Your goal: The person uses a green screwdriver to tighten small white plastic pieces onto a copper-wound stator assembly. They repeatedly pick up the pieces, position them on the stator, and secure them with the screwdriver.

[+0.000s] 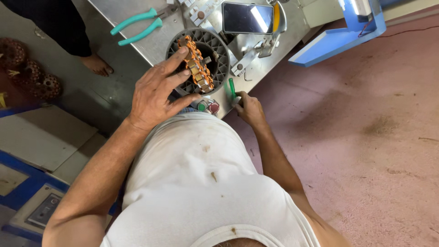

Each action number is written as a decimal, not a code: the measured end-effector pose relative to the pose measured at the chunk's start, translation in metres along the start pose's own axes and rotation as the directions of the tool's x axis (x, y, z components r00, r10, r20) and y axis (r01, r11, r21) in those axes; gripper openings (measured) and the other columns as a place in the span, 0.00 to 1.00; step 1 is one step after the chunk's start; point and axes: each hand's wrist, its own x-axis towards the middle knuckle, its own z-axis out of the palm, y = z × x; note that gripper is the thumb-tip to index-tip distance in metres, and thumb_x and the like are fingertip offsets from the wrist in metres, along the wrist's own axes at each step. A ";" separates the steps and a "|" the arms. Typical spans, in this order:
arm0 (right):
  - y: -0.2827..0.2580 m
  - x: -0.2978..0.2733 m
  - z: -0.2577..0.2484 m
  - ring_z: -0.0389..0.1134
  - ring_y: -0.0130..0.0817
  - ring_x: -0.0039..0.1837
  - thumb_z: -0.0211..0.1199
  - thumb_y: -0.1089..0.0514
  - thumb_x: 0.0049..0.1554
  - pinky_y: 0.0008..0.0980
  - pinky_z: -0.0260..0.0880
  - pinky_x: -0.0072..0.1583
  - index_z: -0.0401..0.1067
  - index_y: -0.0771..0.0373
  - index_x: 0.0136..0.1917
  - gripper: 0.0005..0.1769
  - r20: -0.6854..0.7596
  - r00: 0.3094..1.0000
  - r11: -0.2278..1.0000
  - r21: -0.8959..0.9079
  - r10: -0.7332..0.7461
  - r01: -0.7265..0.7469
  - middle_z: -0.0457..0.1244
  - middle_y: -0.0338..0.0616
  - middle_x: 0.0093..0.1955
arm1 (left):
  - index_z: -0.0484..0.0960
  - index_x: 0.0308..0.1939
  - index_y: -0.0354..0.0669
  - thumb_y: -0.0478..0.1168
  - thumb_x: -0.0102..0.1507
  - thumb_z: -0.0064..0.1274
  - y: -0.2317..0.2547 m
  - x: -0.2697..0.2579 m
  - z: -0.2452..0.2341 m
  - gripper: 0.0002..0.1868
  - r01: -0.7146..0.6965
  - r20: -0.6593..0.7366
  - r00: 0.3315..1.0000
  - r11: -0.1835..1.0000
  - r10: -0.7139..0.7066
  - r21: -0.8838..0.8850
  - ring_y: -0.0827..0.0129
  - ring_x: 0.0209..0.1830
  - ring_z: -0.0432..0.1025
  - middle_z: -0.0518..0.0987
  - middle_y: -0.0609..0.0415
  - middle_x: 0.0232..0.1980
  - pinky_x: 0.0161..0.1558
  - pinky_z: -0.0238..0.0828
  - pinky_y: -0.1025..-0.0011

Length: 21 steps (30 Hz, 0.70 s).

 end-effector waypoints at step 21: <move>-0.033 0.040 0.047 0.72 0.47 0.49 0.67 0.52 0.58 0.49 0.73 0.49 0.77 0.56 0.54 0.12 -0.287 0.924 0.941 -0.294 -0.254 0.168 0.65 0.41 0.54 | 0.73 0.60 0.44 0.37 0.71 0.64 0.030 -0.023 -0.009 0.17 0.346 -0.127 0.919 0.918 -0.373 -0.195 0.58 0.69 0.75 0.72 0.44 0.73 0.68 0.79 0.62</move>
